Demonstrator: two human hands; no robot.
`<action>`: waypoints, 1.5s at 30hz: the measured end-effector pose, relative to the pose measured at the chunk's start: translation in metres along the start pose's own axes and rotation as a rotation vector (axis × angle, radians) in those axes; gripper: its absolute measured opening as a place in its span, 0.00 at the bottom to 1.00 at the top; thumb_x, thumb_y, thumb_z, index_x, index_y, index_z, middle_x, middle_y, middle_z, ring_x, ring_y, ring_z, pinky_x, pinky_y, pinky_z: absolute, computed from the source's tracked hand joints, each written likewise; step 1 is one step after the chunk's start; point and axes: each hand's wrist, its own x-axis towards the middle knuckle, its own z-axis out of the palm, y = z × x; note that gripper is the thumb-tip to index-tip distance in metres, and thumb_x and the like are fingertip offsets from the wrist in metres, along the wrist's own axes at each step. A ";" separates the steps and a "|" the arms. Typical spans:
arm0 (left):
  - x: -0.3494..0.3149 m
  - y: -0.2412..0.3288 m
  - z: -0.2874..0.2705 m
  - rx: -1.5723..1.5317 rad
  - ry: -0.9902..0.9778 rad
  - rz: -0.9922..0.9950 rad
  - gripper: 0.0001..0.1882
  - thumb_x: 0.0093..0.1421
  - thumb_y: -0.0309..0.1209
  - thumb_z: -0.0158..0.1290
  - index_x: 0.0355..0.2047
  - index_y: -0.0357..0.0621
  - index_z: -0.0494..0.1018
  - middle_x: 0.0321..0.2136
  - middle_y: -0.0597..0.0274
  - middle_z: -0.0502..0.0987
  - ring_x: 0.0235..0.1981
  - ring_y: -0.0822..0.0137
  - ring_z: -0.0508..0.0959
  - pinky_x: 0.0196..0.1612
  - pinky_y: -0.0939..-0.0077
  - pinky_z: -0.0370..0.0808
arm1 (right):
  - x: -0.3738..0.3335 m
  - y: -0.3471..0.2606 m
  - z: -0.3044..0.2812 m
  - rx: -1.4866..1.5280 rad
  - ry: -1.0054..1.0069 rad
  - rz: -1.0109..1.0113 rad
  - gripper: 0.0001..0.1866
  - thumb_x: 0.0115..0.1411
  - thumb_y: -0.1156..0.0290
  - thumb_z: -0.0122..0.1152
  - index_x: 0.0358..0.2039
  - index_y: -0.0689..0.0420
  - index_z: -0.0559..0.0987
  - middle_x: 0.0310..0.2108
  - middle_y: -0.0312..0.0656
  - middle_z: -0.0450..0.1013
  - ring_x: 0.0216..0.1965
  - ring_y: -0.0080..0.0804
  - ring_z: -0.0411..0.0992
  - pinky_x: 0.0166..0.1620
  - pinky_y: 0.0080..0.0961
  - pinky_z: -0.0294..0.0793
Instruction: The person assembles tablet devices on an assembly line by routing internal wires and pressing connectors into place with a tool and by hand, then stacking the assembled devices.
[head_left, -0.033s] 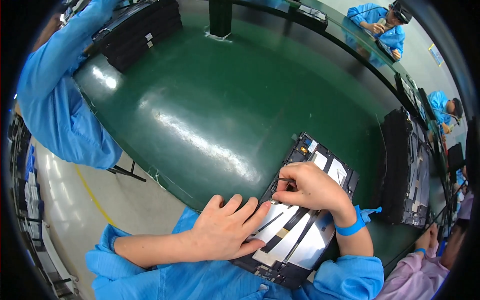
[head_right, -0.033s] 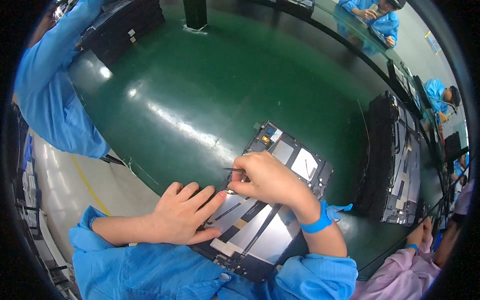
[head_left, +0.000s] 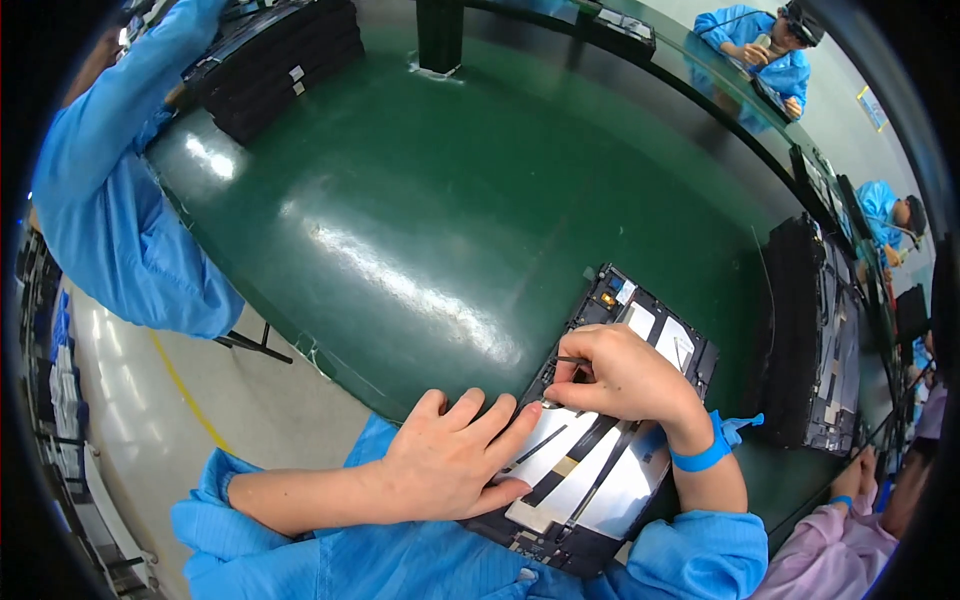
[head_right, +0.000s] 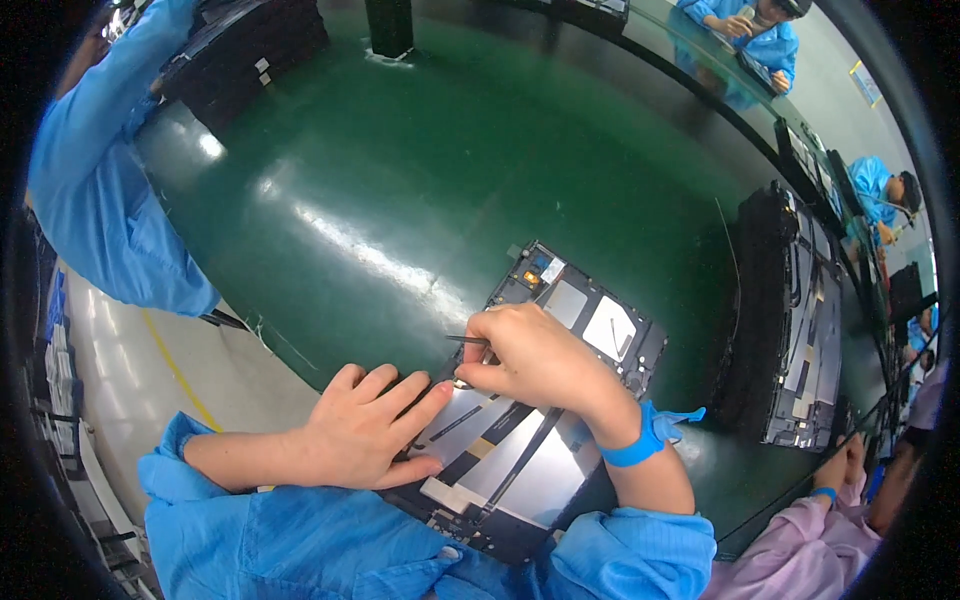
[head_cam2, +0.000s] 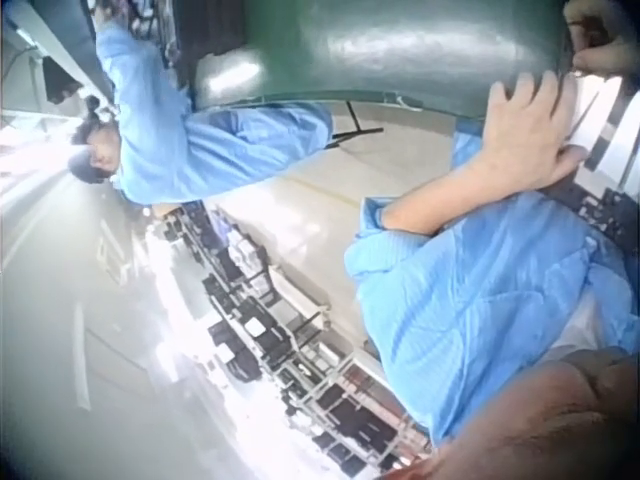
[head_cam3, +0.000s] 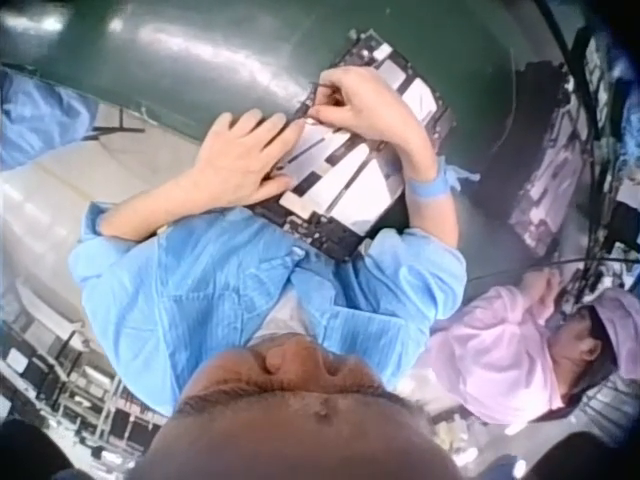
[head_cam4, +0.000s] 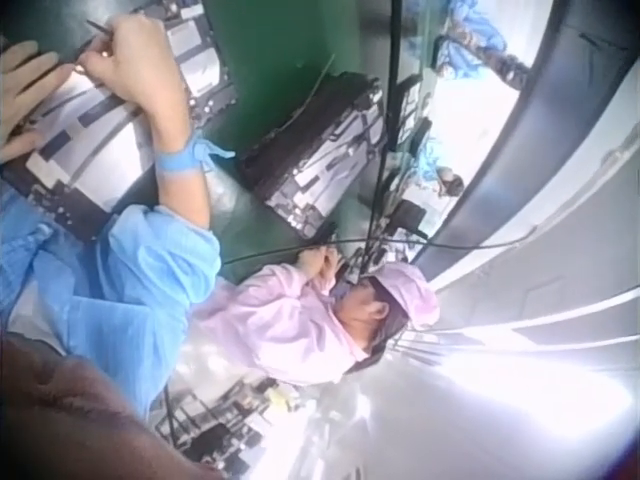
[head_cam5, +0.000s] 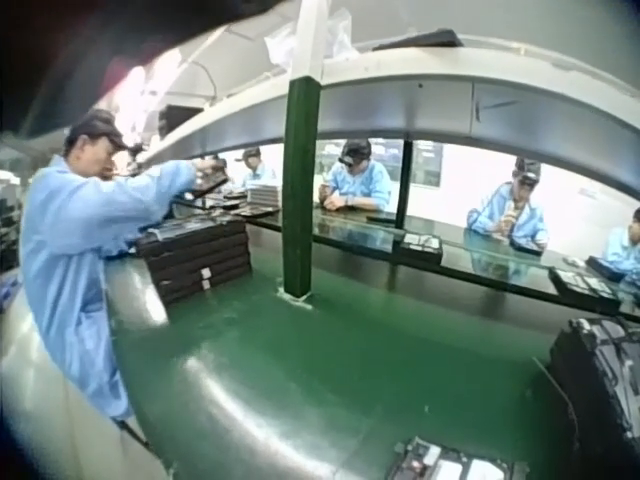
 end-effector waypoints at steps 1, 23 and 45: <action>0.000 0.001 -0.001 0.001 -0.002 0.003 0.30 0.41 0.48 0.48 0.40 0.40 0.64 0.33 0.59 0.65 0.28 0.65 0.64 0.26 0.73 0.58 | -0.001 -0.001 0.000 -0.011 0.015 -0.004 0.10 0.39 0.69 0.58 0.15 0.62 0.70 0.15 0.41 0.66 0.17 0.30 0.66 0.20 0.22 0.62; 0.006 -0.008 -0.005 -0.042 -0.079 0.077 0.29 0.43 0.47 0.46 0.40 0.38 0.63 0.31 0.59 0.65 0.28 0.68 0.64 0.21 0.77 0.57 | -0.001 0.009 -0.031 -0.168 0.215 0.119 0.09 0.41 0.70 0.56 0.20 0.63 0.71 0.18 0.47 0.67 0.23 0.40 0.67 0.26 0.29 0.65; 0.109 -0.066 -0.007 -1.082 -0.594 -0.594 0.17 0.49 0.29 0.48 0.36 0.35 0.56 0.14 0.63 0.67 0.13 0.74 0.70 0.13 0.85 0.67 | 0.013 0.027 -0.023 -0.022 0.316 0.128 0.09 0.37 0.69 0.57 0.15 0.62 0.70 0.13 0.43 0.65 0.14 0.32 0.64 0.19 0.23 0.61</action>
